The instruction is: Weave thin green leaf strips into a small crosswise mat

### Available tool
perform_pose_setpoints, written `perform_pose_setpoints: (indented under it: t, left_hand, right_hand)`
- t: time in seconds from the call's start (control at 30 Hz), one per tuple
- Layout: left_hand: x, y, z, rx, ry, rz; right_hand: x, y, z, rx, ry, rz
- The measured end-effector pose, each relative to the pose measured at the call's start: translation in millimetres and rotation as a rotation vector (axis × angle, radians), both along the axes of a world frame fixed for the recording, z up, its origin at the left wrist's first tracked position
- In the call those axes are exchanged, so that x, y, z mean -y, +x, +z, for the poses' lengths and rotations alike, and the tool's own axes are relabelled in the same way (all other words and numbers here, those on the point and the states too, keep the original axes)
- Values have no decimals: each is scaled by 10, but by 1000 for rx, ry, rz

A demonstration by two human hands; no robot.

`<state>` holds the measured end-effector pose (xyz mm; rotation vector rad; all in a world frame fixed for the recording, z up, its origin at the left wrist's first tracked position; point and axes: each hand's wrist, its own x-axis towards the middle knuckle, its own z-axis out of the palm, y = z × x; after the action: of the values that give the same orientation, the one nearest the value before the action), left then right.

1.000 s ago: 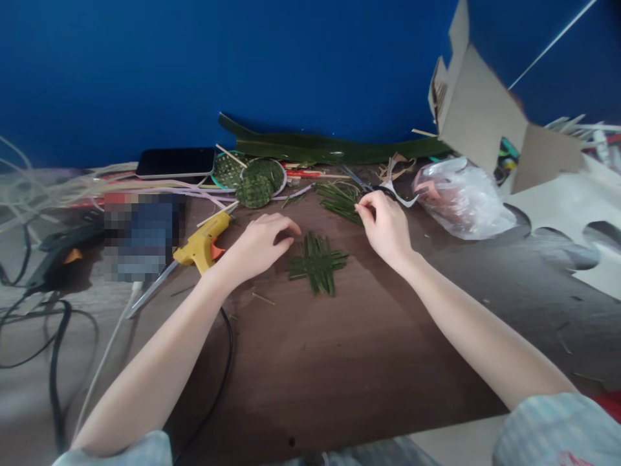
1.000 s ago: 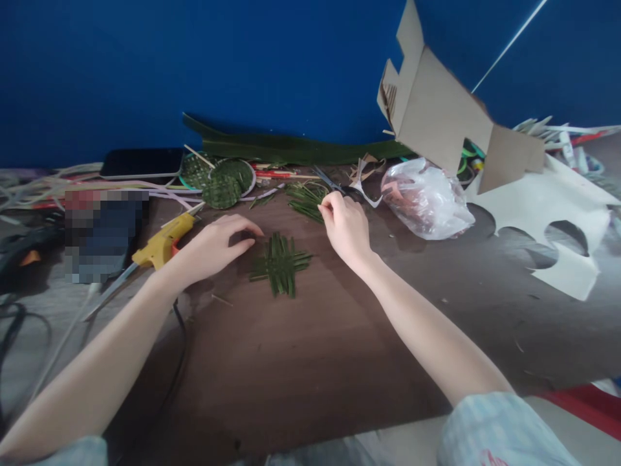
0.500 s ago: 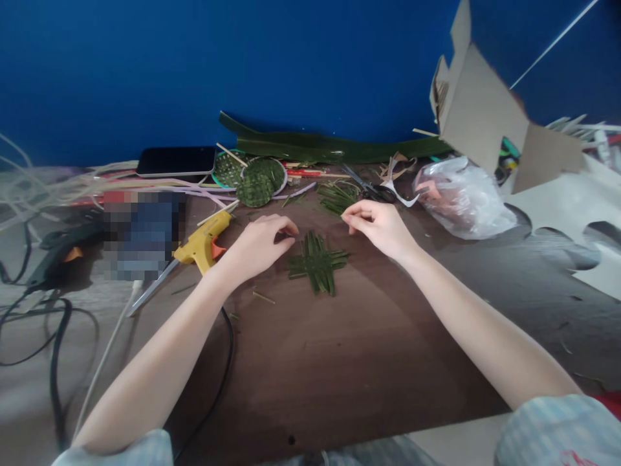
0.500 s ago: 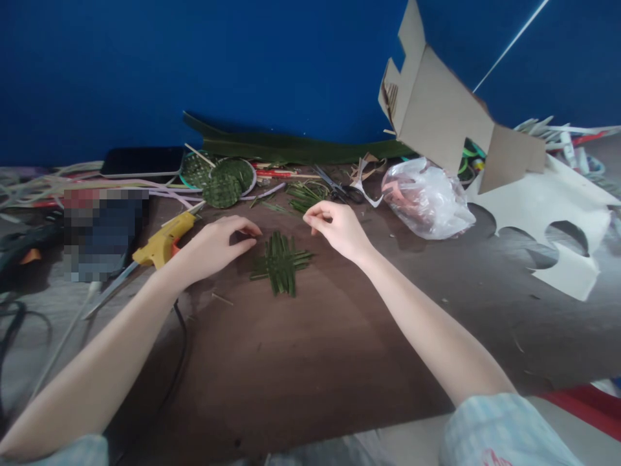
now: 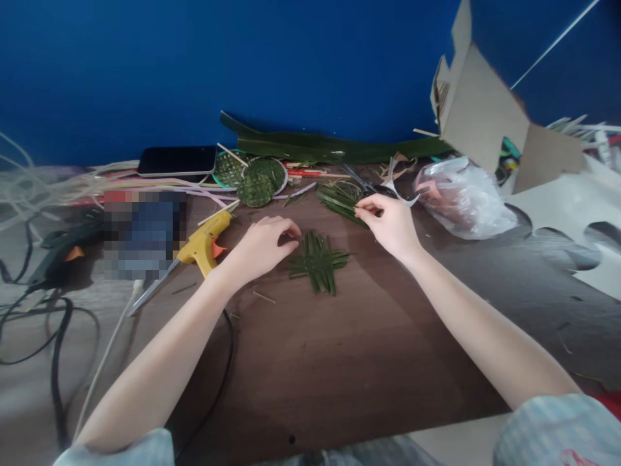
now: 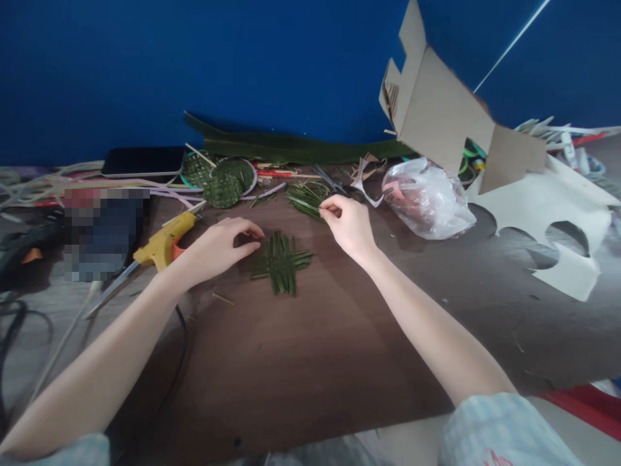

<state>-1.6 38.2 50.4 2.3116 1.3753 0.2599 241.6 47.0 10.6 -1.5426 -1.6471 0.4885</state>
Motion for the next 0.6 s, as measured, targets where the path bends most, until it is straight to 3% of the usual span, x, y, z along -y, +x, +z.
perform_pose_setpoints:
  t: [0.27,0.6]
  left_hand:
    - [-4,-9,-27,-6,1,-6]
    - [85,97,-166,-75,77,19]
  right_hand:
    - [-5,26,23,125,167,-66]
    - [123,-167,123,-169,-135,185]
